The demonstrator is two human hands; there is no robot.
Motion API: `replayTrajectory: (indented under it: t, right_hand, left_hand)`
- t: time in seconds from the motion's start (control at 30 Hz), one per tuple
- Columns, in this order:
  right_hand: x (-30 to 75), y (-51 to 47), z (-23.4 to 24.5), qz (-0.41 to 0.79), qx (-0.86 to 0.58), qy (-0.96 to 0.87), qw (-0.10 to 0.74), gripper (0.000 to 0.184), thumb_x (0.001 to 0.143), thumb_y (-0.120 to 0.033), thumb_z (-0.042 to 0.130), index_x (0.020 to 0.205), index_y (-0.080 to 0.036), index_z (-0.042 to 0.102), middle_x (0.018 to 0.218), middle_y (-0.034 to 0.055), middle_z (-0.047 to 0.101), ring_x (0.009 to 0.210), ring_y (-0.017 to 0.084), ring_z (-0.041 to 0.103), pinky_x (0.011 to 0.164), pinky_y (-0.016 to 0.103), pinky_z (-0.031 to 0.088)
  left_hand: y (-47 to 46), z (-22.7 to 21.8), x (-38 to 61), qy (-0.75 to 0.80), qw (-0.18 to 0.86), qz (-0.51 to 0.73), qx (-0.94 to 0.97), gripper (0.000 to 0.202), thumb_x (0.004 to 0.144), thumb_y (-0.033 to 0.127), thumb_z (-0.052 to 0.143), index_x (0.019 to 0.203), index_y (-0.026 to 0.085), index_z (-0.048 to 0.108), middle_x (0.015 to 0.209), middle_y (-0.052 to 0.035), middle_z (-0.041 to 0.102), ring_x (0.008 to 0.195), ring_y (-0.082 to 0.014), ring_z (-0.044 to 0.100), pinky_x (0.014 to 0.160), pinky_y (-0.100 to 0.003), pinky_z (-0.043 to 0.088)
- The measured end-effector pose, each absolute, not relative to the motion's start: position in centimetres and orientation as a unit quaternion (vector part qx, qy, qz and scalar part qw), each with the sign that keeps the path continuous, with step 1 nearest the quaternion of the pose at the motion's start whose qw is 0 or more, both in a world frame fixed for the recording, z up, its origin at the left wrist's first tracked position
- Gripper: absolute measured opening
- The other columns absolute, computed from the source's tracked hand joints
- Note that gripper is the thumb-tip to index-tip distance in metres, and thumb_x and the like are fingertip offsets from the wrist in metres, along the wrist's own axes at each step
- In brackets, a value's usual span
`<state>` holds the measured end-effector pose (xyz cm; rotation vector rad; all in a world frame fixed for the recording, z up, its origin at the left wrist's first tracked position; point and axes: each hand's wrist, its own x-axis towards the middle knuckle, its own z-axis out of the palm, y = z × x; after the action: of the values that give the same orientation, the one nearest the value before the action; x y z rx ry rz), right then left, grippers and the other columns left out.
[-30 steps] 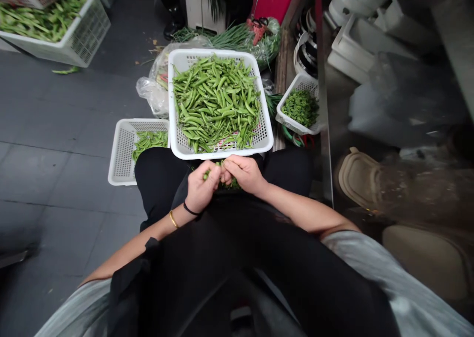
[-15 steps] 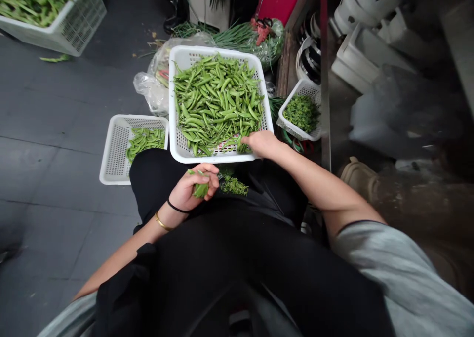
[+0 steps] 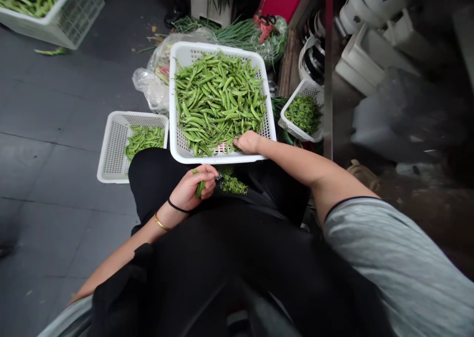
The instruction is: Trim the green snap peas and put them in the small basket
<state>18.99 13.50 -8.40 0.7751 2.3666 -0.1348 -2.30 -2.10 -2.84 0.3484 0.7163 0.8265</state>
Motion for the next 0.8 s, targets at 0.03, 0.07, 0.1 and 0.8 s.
replayTrajectory:
  t: [0.03,0.07,0.1,0.8]
  right_hand:
    - [18.7,13.7,-8.4,-0.053,0.294,0.899,0.319,0.03,0.086,-0.015,0.044,0.112,-0.007,0.056,0.096,0.0185,0.069,0.086,0.026,0.065,0.072,0.034,0.043]
    - [18.3,14.0,-8.2,-0.054,0.294,0.9,0.318,0.028,0.085,-0.015,0.045,0.109,-0.006,0.057,0.095,0.0185,0.069,0.087,0.026,0.065,0.073,0.034,0.043]
    - [18.0,14.3,-8.0,-0.055,0.298,0.9,0.312,0.028,0.085,-0.016,0.045,0.108,-0.006,0.058,0.095,0.0191,0.069,0.087,0.027,0.065,0.073,0.034,0.043]
    - [17.8,8.6,-2.4,-0.745,0.345,0.365,-0.439,0.034,0.067,-0.037,0.074,0.071,-0.018,0.047,0.052,-0.0082,0.053,0.042,0.007,0.053,0.038,0.019,0.046]
  left_hand:
    - [-2.2,-2.8,-2.3,0.342,0.838,0.392,0.166,0.007,0.069,0.015,0.067,0.074,0.012,0.063,0.045,0.005,0.044,0.034,-0.0046,0.035,0.031,-0.014,0.024]
    - [-2.2,-2.7,-2.3,0.345,0.836,0.393,0.167,0.007,0.069,0.015,0.067,0.074,0.012,0.063,0.045,0.005,0.044,0.034,-0.0046,0.035,0.031,-0.014,0.024]
    - [-2.3,-2.6,-2.4,0.347,0.835,0.394,0.169,0.007,0.069,0.015,0.067,0.074,0.012,0.063,0.045,0.0049,0.044,0.034,-0.0047,0.035,0.031,-0.015,0.024]
    - [3.9,-0.9,1.9,0.375,0.784,0.42,0.262,0.04,0.067,0.047,0.075,0.079,0.013,0.057,0.049,0.005,0.049,0.035,-0.0053,0.041,0.033,-0.017,0.028]
